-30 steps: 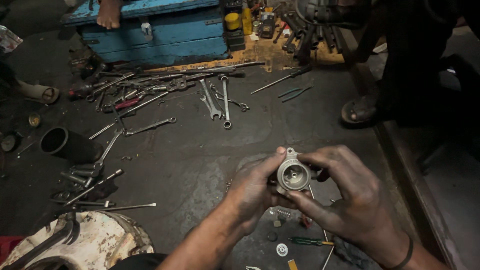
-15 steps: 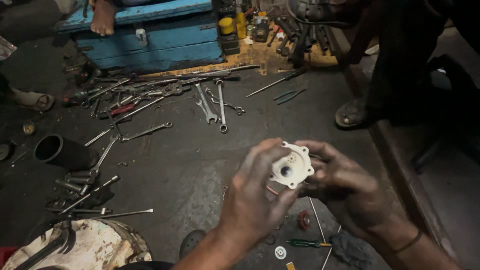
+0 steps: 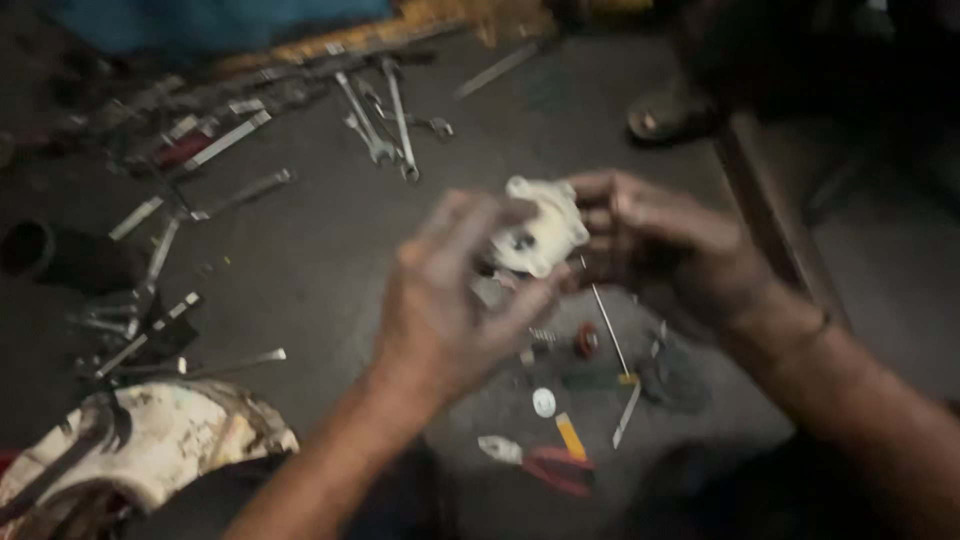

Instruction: The person disassembles a small mechanical component, likely a carburetor, by removing a cap and internal parts. They use pliers to extract a small piece and then reassemble the component by inserting a spring and other parts back into the housing.

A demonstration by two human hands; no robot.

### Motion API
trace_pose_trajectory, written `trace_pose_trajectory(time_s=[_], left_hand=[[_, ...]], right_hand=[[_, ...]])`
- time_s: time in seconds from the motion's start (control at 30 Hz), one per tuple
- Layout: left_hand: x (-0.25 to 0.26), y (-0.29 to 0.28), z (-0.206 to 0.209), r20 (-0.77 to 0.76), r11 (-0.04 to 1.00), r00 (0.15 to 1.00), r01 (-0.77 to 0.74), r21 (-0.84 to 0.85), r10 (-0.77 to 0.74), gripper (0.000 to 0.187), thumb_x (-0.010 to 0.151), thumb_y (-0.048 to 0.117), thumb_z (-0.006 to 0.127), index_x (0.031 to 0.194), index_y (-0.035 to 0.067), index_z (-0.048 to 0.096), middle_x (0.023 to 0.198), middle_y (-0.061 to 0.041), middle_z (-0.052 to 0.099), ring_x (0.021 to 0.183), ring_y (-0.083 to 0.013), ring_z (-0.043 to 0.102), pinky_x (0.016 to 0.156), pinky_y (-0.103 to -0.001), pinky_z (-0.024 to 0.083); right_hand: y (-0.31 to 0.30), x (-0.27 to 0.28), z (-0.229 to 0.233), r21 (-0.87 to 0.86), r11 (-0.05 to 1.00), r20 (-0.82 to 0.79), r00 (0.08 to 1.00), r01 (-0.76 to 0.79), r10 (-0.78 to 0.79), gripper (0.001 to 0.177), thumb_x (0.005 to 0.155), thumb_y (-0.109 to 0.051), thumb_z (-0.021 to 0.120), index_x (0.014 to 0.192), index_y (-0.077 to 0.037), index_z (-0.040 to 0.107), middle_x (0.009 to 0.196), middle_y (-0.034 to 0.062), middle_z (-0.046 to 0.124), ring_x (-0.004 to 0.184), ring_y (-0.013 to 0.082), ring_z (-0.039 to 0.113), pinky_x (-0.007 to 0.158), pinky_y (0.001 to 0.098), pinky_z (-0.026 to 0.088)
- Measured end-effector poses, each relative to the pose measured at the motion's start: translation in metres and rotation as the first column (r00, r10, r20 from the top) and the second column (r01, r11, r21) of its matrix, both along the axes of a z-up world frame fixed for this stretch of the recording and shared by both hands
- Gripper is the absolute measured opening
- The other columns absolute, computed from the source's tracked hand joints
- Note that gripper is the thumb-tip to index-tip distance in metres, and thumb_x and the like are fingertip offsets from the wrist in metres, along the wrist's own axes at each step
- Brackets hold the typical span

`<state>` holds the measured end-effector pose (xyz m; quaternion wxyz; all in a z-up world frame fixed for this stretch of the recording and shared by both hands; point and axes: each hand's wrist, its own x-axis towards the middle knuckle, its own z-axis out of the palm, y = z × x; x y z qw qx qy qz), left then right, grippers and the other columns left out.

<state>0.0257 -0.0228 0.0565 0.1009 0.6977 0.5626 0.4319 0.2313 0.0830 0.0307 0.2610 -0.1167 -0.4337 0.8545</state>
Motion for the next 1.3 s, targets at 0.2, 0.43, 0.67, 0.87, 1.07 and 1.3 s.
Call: trace_pose_trajectory(time_s=[0.2,0.43,0.67,0.87,1.07,1.3], left_hand=[[-0.014,-0.008,-0.001,0.232,0.982,0.973,0.029,-0.189,0.016,0.029,0.093,0.018,0.078,0.117,0.005,0.067,0.111,-0.007,0.068,0.099,-0.0153,0.072,0.078,-0.029,0.067],[-0.032,-0.017,0.006,0.706,0.963,0.701,0.106,-0.246,0.103,0.032,0.094,0.025,0.073,0.116,0.006,0.059,0.105,-0.005,0.068,0.093,-0.0147,0.071,0.079,-0.029,0.064],[-0.069,-0.038,0.019,0.895,0.909,0.360,0.219,-0.355,0.263,0.043,0.099,0.042,0.056,0.115,0.002,0.062,0.103,-0.008,0.065,0.081,-0.0156,0.065,0.070,-0.033,0.057],[-0.085,-0.042,0.024,0.925,0.915,0.243,0.211,-0.343,0.291,0.045,0.100,0.043,0.051,0.115,0.002,0.062,0.100,-0.011,0.069,0.069,-0.0149,0.061,0.060,-0.033,0.054],[-0.090,-0.043,0.026,0.919,0.913,0.211,0.175,-0.370,0.332,0.044,0.098,0.042,0.052,0.116,0.003,0.061,0.103,-0.010,0.070,0.070,-0.0157,0.061,0.060,-0.034,0.054],[-0.085,-0.047,0.032,0.909,0.915,0.254,0.150,-0.373,0.329,0.043,0.097,0.039,0.053,0.113,0.000,0.064,0.106,-0.012,0.070,0.074,-0.0167,0.062,0.064,-0.034,0.055]], right_hand=[[0.009,0.009,-0.057,0.200,0.953,0.603,0.738,0.229,-0.303,0.043,0.092,-0.032,0.064,0.122,-0.001,0.063,0.108,0.0143,0.075,0.098,0.0243,0.073,0.081,0.0393,0.058],[-0.004,0.030,-0.180,0.395,0.659,0.907,0.160,-0.639,-0.389,0.035,0.085,-0.039,0.070,0.108,-0.012,0.075,0.104,0.0139,0.077,0.100,0.0283,0.073,0.091,0.0414,0.055],[-0.011,0.005,-0.307,0.354,0.847,0.935,0.142,-0.396,-0.324,0.039,0.084,-0.036,0.065,0.114,-0.013,0.074,0.110,0.0111,0.082,0.105,0.0278,0.078,0.096,0.0409,0.058],[-0.034,-0.024,-0.359,0.273,0.834,0.915,-0.138,-0.480,-0.379,0.073,0.082,-0.040,0.072,0.150,-0.025,0.049,0.147,0.0269,0.049,0.136,0.0453,0.047,0.114,0.0464,0.041],[-0.041,-0.022,-0.373,0.304,0.800,0.914,-0.078,-0.517,-0.398,0.079,0.081,-0.040,0.071,0.152,-0.016,0.046,0.150,0.0272,0.048,0.137,0.0480,0.047,0.114,0.0479,0.042],[-0.068,-0.013,-0.359,0.587,0.634,0.784,0.157,-0.504,-0.601,0.047,0.080,-0.035,0.077,0.122,-0.014,0.067,0.132,0.0158,0.061,0.124,0.0386,0.058,0.104,0.0481,0.050]])
